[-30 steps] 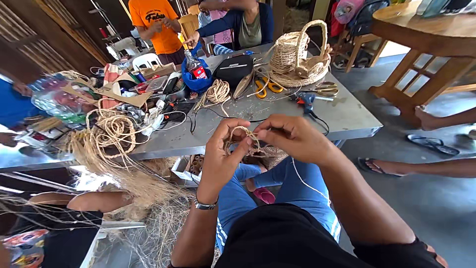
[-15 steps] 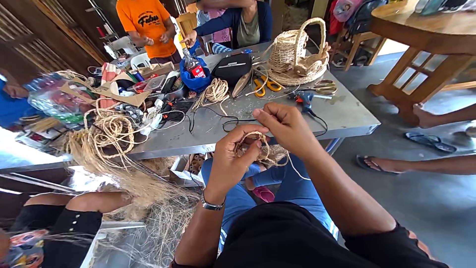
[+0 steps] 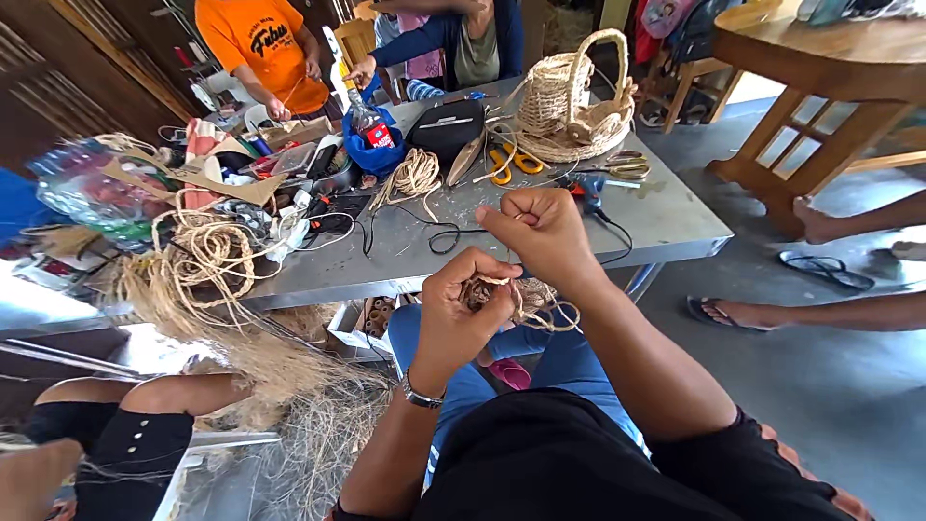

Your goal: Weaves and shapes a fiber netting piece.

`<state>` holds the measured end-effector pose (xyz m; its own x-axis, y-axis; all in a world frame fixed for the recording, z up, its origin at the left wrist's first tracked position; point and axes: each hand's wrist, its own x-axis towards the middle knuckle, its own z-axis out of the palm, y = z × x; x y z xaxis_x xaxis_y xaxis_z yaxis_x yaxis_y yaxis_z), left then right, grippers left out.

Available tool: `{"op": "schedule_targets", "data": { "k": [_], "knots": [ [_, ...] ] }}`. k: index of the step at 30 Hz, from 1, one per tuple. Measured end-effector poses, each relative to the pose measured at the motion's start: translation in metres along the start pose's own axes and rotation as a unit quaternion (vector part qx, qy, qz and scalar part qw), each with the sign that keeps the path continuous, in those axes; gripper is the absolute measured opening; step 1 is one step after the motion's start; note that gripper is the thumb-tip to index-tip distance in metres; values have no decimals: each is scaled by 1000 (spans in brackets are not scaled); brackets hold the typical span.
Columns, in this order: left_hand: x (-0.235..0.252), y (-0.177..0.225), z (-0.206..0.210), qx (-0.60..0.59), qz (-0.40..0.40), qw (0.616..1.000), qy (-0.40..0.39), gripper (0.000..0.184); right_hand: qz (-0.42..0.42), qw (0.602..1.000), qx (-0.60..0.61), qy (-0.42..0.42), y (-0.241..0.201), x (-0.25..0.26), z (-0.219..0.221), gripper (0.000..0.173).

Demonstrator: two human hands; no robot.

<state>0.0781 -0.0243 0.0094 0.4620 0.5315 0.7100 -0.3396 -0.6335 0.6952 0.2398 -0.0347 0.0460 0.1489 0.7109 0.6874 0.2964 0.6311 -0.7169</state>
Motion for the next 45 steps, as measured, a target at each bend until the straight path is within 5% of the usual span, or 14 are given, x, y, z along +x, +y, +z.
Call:
{"op": "schedule_targets", "data": {
  "k": [6,11,14,19,22,27,31,37,45],
  "knots": [
    [-5,-9,-4,-40,-25,999,11,19,-16,1000,-14,11,15,2,10,45],
    [-6,-10,-9,-23,-28,998,60,25,25,993,-67,-89,12,13,-21,30],
    [-7,-17,-11,18,-21,994,104,34,-23,988,-118,-99,-4,5,-38,40],
    [-8,-16,-9,77,23,988,133,21,-64,971,-173,-153,-15,-30,-21,26],
    [-10,-14,-12,-19,-20,990,138,19,-41,978,-131,-155,-10,-32,-22,10],
    [-11,-11,-1,-226,-93,954,172,19,83,982,10,-166,-10,-29,-24,8],
    [-17,-16,-3,-156,-93,977,112,46,77,990,1,-119,-5,-31,-23,9],
    [-18,-15,-9,-110,-91,982,125,42,108,975,86,-172,6,-21,-30,33],
    [-14,-16,-11,-51,-63,992,96,39,-15,989,-90,-116,-4,-25,-19,9]
  ]
}}
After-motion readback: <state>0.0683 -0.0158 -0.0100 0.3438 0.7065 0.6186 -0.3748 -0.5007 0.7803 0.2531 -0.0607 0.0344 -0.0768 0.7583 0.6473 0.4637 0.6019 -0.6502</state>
